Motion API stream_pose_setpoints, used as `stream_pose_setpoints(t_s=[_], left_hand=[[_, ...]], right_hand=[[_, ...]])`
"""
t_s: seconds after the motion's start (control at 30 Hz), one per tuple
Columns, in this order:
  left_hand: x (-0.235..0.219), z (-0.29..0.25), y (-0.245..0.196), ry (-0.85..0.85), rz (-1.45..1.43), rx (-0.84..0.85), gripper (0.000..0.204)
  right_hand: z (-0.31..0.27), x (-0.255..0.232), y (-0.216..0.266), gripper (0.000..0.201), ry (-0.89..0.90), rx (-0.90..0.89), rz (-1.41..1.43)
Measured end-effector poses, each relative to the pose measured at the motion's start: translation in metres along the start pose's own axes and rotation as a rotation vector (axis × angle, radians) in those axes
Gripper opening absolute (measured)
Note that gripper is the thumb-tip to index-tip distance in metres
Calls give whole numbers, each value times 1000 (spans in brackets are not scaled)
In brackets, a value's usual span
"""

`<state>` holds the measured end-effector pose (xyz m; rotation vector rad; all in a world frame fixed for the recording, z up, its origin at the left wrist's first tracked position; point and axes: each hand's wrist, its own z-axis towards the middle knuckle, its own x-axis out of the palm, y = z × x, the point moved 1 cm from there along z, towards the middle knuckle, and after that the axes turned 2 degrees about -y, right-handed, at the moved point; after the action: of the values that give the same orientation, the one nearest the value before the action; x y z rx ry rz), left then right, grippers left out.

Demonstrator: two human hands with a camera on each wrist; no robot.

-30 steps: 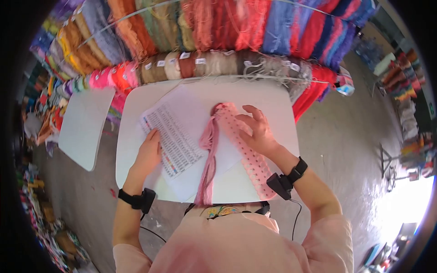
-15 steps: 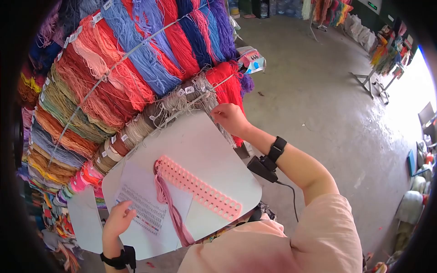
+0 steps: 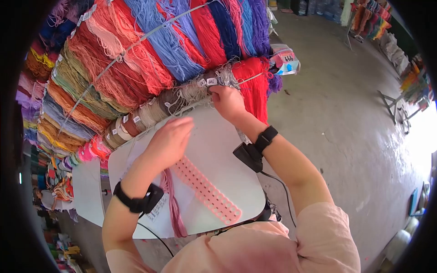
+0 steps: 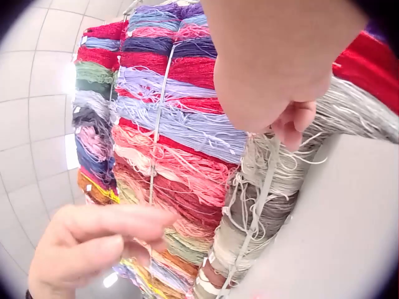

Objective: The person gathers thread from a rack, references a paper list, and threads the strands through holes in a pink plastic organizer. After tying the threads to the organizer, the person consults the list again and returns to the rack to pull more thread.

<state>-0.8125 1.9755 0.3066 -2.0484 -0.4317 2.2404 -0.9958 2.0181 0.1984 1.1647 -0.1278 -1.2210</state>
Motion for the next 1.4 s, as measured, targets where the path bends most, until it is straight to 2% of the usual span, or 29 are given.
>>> stream_pose_setpoints(t_s=[0.07, 0.1, 0.23, 0.3, 0.43, 0.5, 0.6, 0.73, 0.8, 0.83, 0.9, 1.0, 1.03, 1.13, 1.3, 1.4], left_hand=[[10, 23, 12, -22, 84, 33, 26], [13, 34, 14, -36, 121, 40, 28], [38, 69, 27, -185, 263, 109, 34], [47, 74, 35, -175, 380, -10, 35], [45, 65, 47, -89, 437, -177, 36], [48, 54, 53, -94, 442, -129, 37], [50, 53, 55, -139, 417, -94, 38], [52, 54, 54, -168, 380, -96, 37], [51, 50, 52, -251, 194, -71, 33], [50, 49, 52, -293, 105, -57, 30], [45, 48, 54, -365, -121, -92, 25], [38, 50, 49, -398, -430, -182, 19], [37, 53, 47, -397, -530, -219, 18], [47, 65, 48, -334, -782, -280, 18], [53, 69, 43, -307, -838, -364, 18], [52, 63, 44, -308, -876, -410, 18]], right_hand=[[0, -13, 6, 18, -29, 27, -204], [-2, -15, 2, 16, -76, -10, -210], [-8, -18, -1, 13, -57, 0, -174], [-10, -19, 6, 11, -69, -84, -52], [-7, -17, 17, 5, -45, -145, 67], [-4, -6, 15, 9, -36, -130, 41], [4, 2, 16, 9, -37, 14, -188], [9, 16, 10, 14, -38, 21, -255], [9, 17, 8, 12, -72, 30, -179], [7, 14, 6, 10, -67, 61, -31], [1, 2, 0, 7, -57, 125, 267], [-8, -5, -7, 7, -79, 161, 475], [-8, -9, -5, 7, -102, -27, 413], [-10, -7, -5, 9, -81, 8, 458], [0, -6, 14, 11, -93, 132, 248], [8, 16, 2, 10, -62, 80, 98]])
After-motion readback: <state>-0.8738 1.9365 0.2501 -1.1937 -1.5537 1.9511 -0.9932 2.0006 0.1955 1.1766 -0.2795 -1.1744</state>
